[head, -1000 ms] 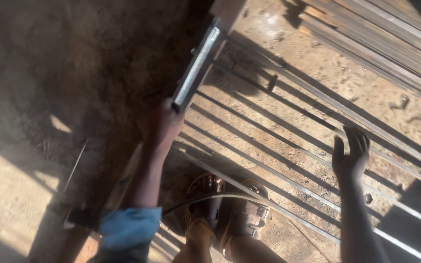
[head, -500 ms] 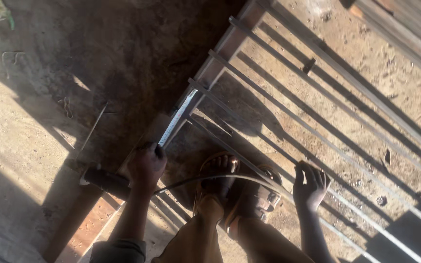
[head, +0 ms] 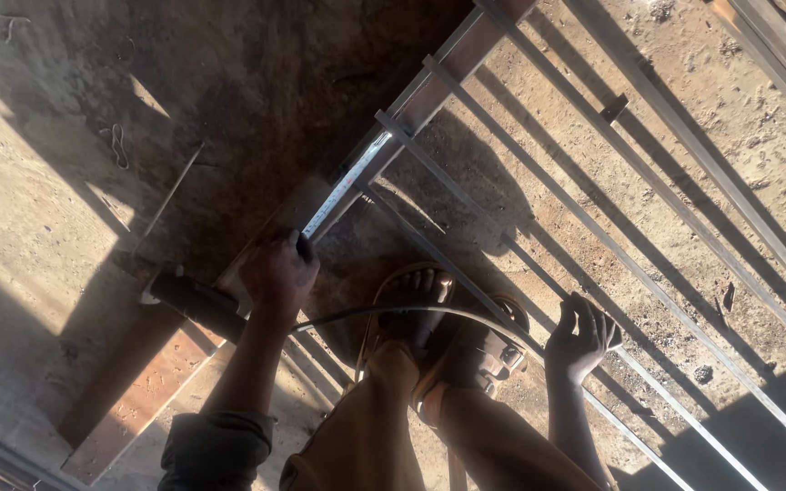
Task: The person measures a metal rod against a metal frame using a tape measure, then uses an angle grinder to cut the rod. The person repeats the measuring and cutting process on additional rods.
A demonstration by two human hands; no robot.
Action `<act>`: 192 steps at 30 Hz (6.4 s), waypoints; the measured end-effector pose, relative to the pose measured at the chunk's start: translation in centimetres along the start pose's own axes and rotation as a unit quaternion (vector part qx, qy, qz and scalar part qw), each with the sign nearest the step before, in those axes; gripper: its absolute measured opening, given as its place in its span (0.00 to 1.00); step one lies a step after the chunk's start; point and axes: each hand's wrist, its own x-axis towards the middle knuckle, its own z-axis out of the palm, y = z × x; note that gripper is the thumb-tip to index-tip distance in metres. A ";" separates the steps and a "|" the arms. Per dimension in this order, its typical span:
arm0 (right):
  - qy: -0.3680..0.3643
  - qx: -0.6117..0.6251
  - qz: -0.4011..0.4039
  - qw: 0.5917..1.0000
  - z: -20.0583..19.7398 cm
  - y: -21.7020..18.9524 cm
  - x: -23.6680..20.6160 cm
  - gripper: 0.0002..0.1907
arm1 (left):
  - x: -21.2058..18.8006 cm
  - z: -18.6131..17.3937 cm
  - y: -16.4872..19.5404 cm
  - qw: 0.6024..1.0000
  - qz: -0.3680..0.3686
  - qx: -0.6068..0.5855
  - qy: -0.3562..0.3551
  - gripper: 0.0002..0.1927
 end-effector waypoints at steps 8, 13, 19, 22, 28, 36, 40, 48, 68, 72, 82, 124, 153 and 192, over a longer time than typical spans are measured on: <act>-0.004 0.016 0.009 1.000 -0.1 -0.2 -0.1 0.06 | -0.1 0.5 -0.3 1.000 -0.009 -0.013 -0.013 0.15; -0.008 0.026 0.010 1.000 -0.1 -0.1 -0.3 0.05 | -0.3 0.4 -0.6 1.000 -0.004 -0.018 -0.001 0.14; -0.003 0.021 0.004 1.000 -0.1 -0.1 -0.4 0.06 | -0.4 0.4 -0.7 0.999 0.018 -0.025 0.043 0.13; -0.015 0.045 0.020 0.999 -0.2 -0.1 -0.4 0.06 | -0.3 0.5 -0.8 1.000 0.007 -0.026 -0.010 0.13; -0.007 0.000 0.006 1.000 -0.2 -0.3 -0.4 0.07 | -0.4 0.4 -0.9 0.999 0.012 -0.036 0.000 0.13; -0.014 -0.008 0.012 1.000 -0.1 -0.3 -0.5 0.07 | -0.1 0.3 -0.7 1.000 0.006 -0.016 -0.013 0.14; -0.014 0.024 0.015 1.000 -0.2 -0.4 -0.3 0.06 | -0.2 0.1 -0.6 0.999 -0.001 -0.028 -0.038 0.16; -0.005 0.021 0.013 1.000 -0.4 -0.9 0.0 0.04 | -0.2 -0.5 -0.4 1.000 0.016 -0.015 0.002 0.14; 0.086 -0.008 -0.055 0.995 -2.5 4.1 3.9 0.20 | 0.2 -2.8 0.2 0.996 0.013 -0.083 0.042 0.10; -0.004 0.004 -0.043 0.999 -1.9 5.2 6.5 0.14 | 3.1 -2.6 4.1 0.986 0.057 -0.155 -0.009 0.12; -0.009 0.022 0.026 0.999 -1.1 4.9 7.3 0.06 | 5.3 -4.0 5.9 0.988 0.003 -0.069 -0.141 0.15; -0.015 0.033 0.026 0.999 -1.0 4.8 6.7 0.04 | 5.3 -3.5 5.1 0.990 -0.001 -0.029 -0.137 0.15; -0.015 0.030 0.026 0.999 -1.2 4.0 7.0 0.04 | 5.2 -3.8 5.4 0.990 -0.001 -0.033 -0.134 0.15; -0.020 0.034 0.002 0.999 -2.4 6.2 14.5 0.05 | 9.5 -8.0 13.0 0.992 0.048 -0.052 -0.106 0.12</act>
